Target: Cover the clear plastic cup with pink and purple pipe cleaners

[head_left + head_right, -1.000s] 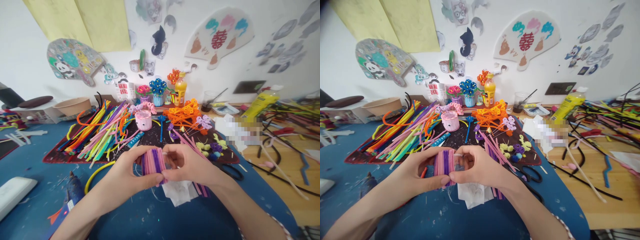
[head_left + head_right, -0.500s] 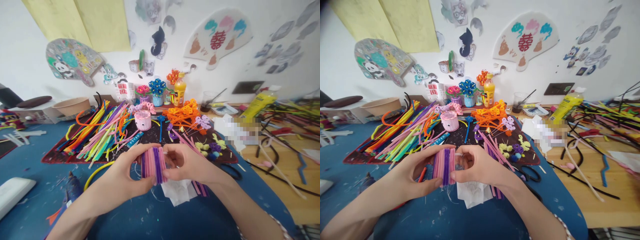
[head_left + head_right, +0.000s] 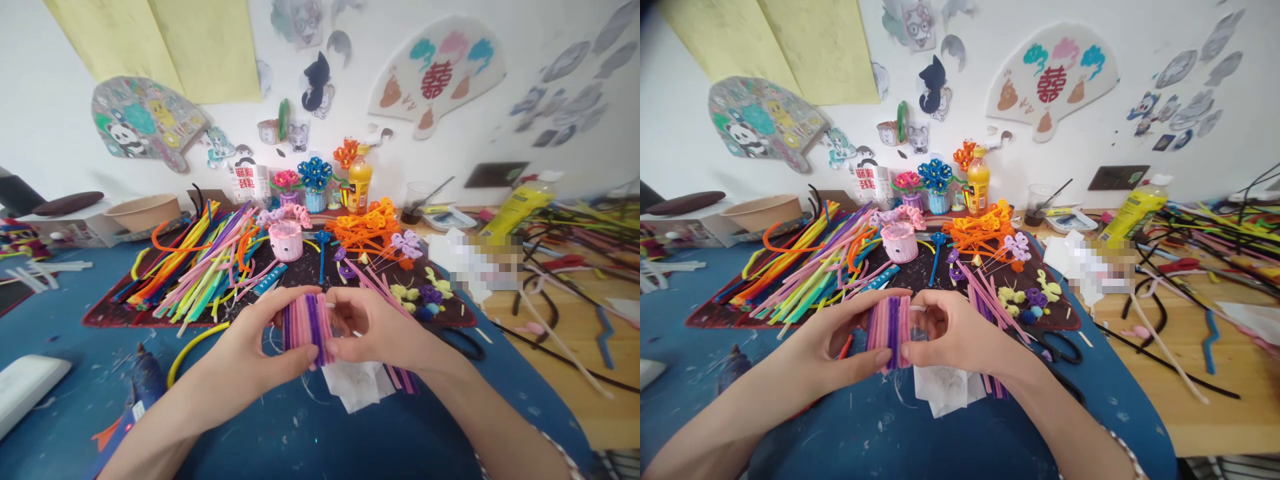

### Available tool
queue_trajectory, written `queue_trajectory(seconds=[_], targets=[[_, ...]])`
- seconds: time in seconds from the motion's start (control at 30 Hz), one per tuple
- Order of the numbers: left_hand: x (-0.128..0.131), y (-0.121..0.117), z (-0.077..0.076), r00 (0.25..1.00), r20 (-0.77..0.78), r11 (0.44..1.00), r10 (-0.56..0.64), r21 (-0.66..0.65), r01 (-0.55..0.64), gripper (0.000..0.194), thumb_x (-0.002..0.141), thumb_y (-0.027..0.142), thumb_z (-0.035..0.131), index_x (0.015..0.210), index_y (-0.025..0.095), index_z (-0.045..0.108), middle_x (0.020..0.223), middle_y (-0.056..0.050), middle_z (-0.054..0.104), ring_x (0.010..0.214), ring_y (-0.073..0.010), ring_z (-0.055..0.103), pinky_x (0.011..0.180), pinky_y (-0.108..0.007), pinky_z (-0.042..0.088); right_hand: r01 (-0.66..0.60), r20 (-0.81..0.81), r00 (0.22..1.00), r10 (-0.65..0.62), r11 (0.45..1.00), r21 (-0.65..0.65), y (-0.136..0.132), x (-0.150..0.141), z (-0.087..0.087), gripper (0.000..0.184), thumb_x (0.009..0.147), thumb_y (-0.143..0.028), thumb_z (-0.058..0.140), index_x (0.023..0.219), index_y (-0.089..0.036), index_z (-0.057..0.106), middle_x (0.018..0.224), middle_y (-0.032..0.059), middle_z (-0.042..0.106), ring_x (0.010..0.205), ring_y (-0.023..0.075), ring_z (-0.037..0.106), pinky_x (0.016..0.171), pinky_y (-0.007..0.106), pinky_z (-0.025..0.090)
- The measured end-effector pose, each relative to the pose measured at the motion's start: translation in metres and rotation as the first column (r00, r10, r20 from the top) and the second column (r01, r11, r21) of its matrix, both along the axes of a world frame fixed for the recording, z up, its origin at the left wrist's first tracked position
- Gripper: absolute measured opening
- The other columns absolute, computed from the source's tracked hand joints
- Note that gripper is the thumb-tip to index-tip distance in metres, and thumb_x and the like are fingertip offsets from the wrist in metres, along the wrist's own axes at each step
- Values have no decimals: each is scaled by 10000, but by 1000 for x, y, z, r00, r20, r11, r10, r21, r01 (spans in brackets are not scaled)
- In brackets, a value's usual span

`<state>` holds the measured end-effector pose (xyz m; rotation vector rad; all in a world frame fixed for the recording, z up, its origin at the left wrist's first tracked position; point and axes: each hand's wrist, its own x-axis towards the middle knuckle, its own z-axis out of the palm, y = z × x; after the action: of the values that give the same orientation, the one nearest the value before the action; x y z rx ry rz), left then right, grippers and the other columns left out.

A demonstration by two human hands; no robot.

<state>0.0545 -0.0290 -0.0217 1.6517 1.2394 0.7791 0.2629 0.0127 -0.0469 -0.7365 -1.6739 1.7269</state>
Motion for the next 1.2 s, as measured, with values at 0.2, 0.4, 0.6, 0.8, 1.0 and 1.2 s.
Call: queue_trajectory(seconds=[0.2,0.4,0.6,0.8,1.0,1.2], targets=[[0,1,-4,1000,1,1000,12,-26,-12,586,776,318,757,1332,299,575,1370,-60,634,1272,-297,571,1107,-469,425,16,-25,1000,-18,997,-73,-1,-2,-1,424,693,-447,844,821,-168,551,747,-34,509,680,118,453,615,249,357],[1,5,-1,1000,15,999,19,-33,-18,481,826,410,711,1287,302,624,1322,-37,669,1234,-274,592,1066,-419,447,77,18,997,-76,996,-43,-1,-3,0,467,721,-560,799,769,-179,533,688,-53,447,637,107,396,567,241,303],[2,7,4,996,-68,997,58,49,-54,404,889,446,594,1243,258,647,1058,-40,736,1000,-238,661,855,-346,518,33,95,995,-33,999,6,1,-6,-6,516,721,-585,791,664,-194,460,626,-70,400,593,95,353,541,244,258],[-5,3,6,978,-152,970,146,215,-111,355,909,372,518,1200,227,660,1022,-58,749,891,-223,676,807,-344,528,37,120,992,-47,995,88,4,-9,-10,552,777,-650,707,643,-199,419,610,-75,355,575,92,333,534,251,237],[-18,-9,8,913,-310,890,263,443,-106,278,910,364,525,1108,254,684,1065,-60,753,899,-237,704,827,-347,549,73,131,987,-92,986,149,9,-11,-13,580,833,-711,600,626,-191,447,584,-64,392,542,91,372,521,251,269],[-17,-34,-11,796,-472,798,379,602,-24,405,925,380,534,1302,236,572,1300,-98,672,1100,-278,691,869,-368,580,74,26,997,-76,995,70,11,-14,-9,506,753,-639,741,851,-165,595,706,-30,570,595,96,503,532,217,387]])
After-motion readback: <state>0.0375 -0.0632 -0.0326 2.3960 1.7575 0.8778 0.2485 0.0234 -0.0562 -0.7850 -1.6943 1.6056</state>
